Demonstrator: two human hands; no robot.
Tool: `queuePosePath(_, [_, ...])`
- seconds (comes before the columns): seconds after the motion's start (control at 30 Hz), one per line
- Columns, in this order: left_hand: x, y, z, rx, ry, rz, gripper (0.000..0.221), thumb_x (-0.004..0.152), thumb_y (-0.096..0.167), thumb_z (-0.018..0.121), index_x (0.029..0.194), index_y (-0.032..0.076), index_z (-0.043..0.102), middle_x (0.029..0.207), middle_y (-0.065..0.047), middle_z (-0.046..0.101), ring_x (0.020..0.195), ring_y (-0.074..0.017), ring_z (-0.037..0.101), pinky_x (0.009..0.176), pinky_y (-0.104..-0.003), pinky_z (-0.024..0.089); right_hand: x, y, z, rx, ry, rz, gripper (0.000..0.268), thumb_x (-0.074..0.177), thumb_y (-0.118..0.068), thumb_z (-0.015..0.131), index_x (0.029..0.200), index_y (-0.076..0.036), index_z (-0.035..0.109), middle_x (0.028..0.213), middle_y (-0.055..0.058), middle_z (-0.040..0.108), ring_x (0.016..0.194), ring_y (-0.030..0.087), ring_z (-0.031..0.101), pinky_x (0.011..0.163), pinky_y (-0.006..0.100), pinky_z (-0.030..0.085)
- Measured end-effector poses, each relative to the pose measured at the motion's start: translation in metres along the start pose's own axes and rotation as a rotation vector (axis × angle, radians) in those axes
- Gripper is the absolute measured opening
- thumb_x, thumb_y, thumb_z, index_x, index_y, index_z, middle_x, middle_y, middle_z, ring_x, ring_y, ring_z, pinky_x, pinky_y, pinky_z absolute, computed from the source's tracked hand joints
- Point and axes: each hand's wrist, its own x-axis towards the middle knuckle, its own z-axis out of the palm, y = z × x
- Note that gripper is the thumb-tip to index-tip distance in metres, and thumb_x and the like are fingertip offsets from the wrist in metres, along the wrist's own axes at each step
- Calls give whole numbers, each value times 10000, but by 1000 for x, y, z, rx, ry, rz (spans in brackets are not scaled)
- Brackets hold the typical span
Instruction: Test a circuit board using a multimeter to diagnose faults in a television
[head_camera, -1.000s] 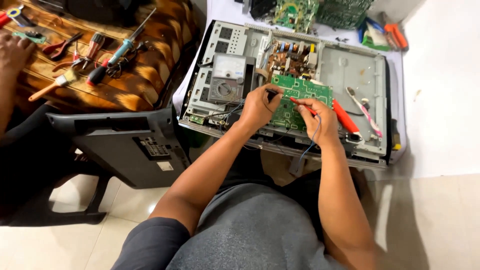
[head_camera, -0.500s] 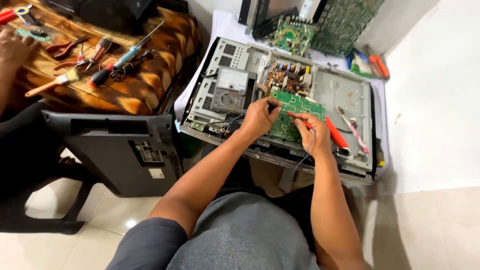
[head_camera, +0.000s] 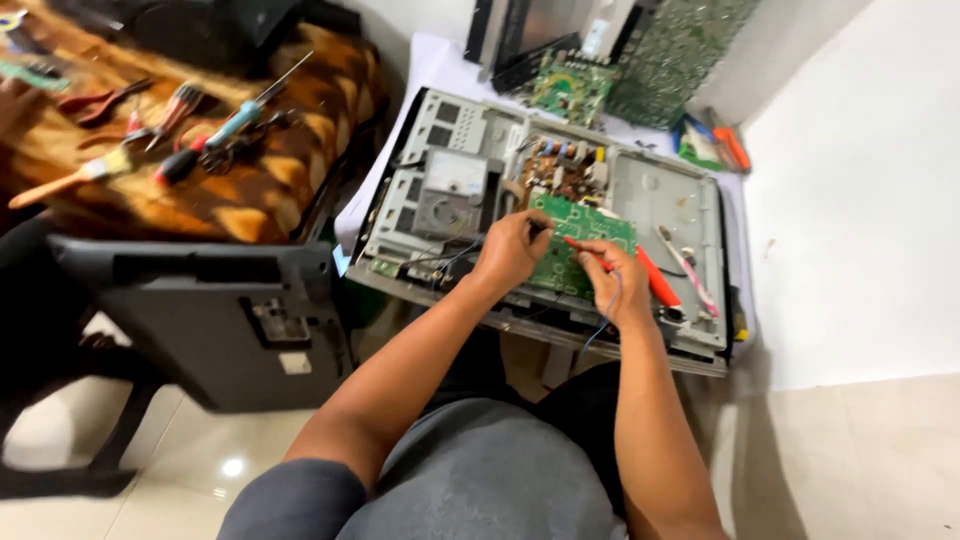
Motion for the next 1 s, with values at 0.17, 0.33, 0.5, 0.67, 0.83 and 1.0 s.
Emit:
queuePosePath(0.17, [-18, 7, -8, -22, -31, -72, 154, 980, 300, 809, 1133, 287, 809, 991, -131, 820, 1007, -414, 779, 907, -552, 662, -2, -10, -1, 40, 23, 61, 187, 966, -223, 688, 1125, -209, 784, 987, 106, 786, 1063, 320, 711, 957, 449, 533])
queuePosePath(0.33, [-13, 25, -17, -76, -26, -117, 163, 987, 281, 805, 1137, 338, 836, 1006, -117, 816, 1025, -410, 770, 904, -537, 661, -3, -20, -1, 71, 51, 107, 174, 951, -203, 699, 1101, -204, 788, 978, 87, 793, 1026, 297, 728, 933, 437, 547])
queuePosePath(0.5, [-14, 59, -41, -240, -90, -253, 220, 1169, 229, 628, 1354, 171, 734, 1129, -206, 758, 1076, -499, 766, 898, -714, 659, -2, -22, -6, 108, 92, 89, 181, 934, -236, 740, 1103, -218, 802, 942, 61, 779, 978, 260, 734, 909, 398, 560])
queuePosePath(0.67, [-13, 66, -47, -182, -114, -336, 217, 1178, 216, 622, 1365, 137, 698, 1151, -190, 708, 1092, -452, 776, 885, -679, 683, 4, -16, -10, 116, 86, -69, 164, 928, -182, 736, 1073, -168, 812, 906, 86, 744, 861, 272, 721, 836, 383, 563])
queuePosePath(0.83, [-17, 57, -45, -167, -79, -312, 166, 1162, 161, 641, 1324, 142, 673, 1125, -176, 692, 961, -433, 800, 725, -602, 731, 5, -10, -7, 156, 77, -98, 173, 925, -160, 741, 1081, -143, 814, 876, 95, 700, 815, 281, 702, 808, 377, 562])
queuePosePath(1.0, [-17, 65, -48, -194, -66, -367, 139, 1146, 152, 635, 1266, 166, 702, 1087, -134, 699, 858, -347, 811, 608, -452, 680, 7, -10, -5, 103, 73, -149, 237, 915, -161, 736, 1136, -183, 818, 905, 75, 715, 909, 290, 694, 865, 382, 532])
